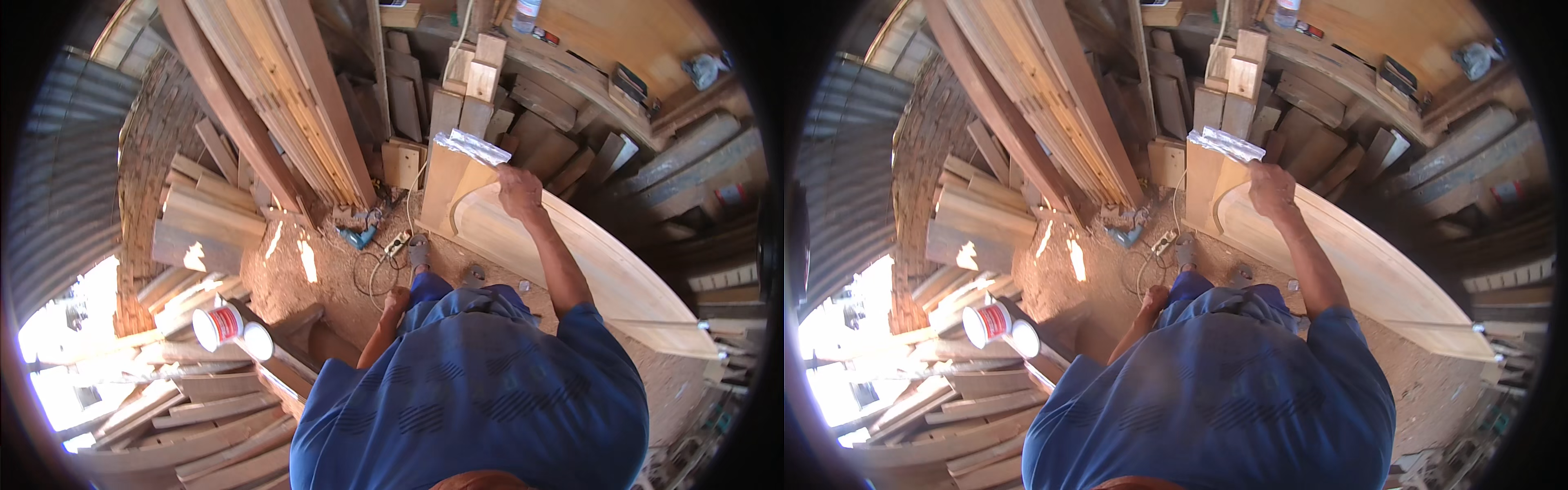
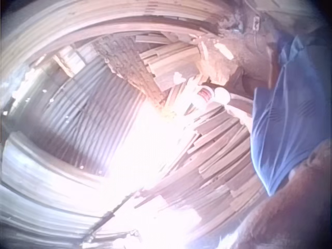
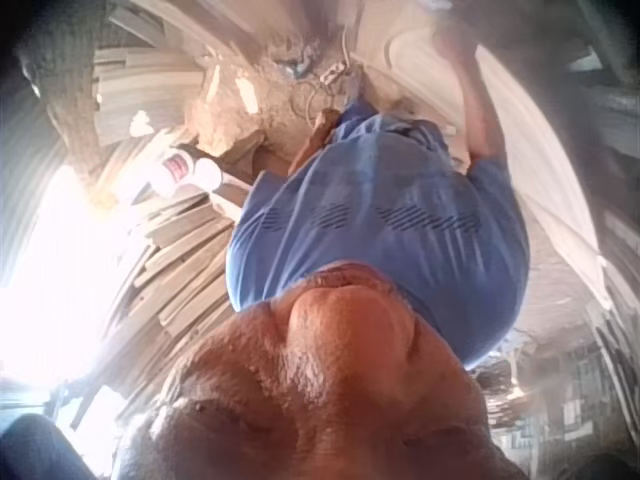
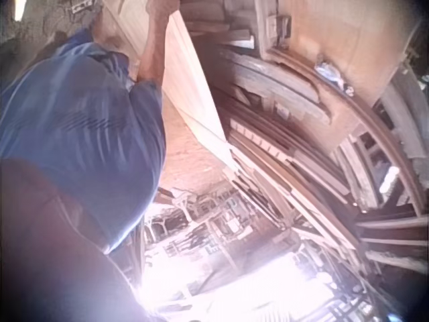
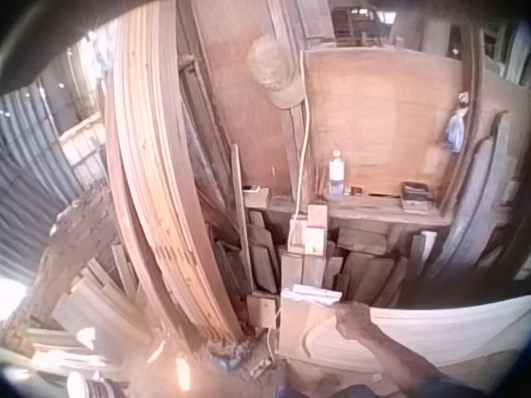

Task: The person applies glue to a wooden strip and attaches it to a large wooden door panel. They then use a mallet to tap the strip into place and inspect the alignment. The person lifts and repositions the door panel to continue the assembly process.

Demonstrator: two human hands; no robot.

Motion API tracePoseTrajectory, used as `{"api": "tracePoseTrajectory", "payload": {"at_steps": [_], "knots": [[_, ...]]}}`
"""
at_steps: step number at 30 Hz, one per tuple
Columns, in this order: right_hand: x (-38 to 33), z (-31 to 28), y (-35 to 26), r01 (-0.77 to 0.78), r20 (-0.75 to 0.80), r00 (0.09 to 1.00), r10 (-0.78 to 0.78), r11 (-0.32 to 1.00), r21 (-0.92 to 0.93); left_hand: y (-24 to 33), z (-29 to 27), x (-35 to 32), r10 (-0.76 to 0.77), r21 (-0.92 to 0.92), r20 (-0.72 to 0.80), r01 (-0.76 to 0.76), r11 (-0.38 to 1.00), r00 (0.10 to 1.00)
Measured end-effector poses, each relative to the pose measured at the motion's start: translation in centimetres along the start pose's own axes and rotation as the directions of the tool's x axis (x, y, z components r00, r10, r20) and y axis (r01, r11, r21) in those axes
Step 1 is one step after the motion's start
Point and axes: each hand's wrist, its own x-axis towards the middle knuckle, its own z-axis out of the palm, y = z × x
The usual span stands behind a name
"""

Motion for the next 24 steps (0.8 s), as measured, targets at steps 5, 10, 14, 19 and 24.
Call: {"api": "tracePoseTrajectory", "payload": {"at_steps": [5, 10, 14, 19, 24], "knots": [[-1.2, -0.9, 5.3, -0.096, -0.083, 0.993, 0.089, 0.992, -0.085, -3.4, -0.5, 8.9, 0.194, 0.218, 0.038, -0.197, 0.956, 0.980], [-2.6, -0.9, 8.9, -0.032, -0.113, 0.993, 0.031, 0.999, -0.007, 10.3, -12.0, 11.7, 0.558, 0.165, -0.066, -0.543, 0.823, 0.827], [-4.1, -0.6, 6.8, -0.174, -0.094, 0.979, 0.182, 0.981, 0.086, 18.4, -14.9, 14.8, 0.711, 0.203, -0.085, -0.687, 0.698, 0.698], [-6.3, 0.1, 3.3, -0.199, -0.243, 0.920, 0.307, 0.901, 0.386, 29.8, -18.7, 12.0, 0.739, -0.173, -0.071, -0.738, 0.653, 0.670], [-2.6, 4.0, -2.5, -0.102, -0.291, 0.923, 0.251, 0.891, 0.443, 32.2, -16.4, 15.4, 0.784, -0.358, 0.015, -0.729, 0.584, 0.621]]}}
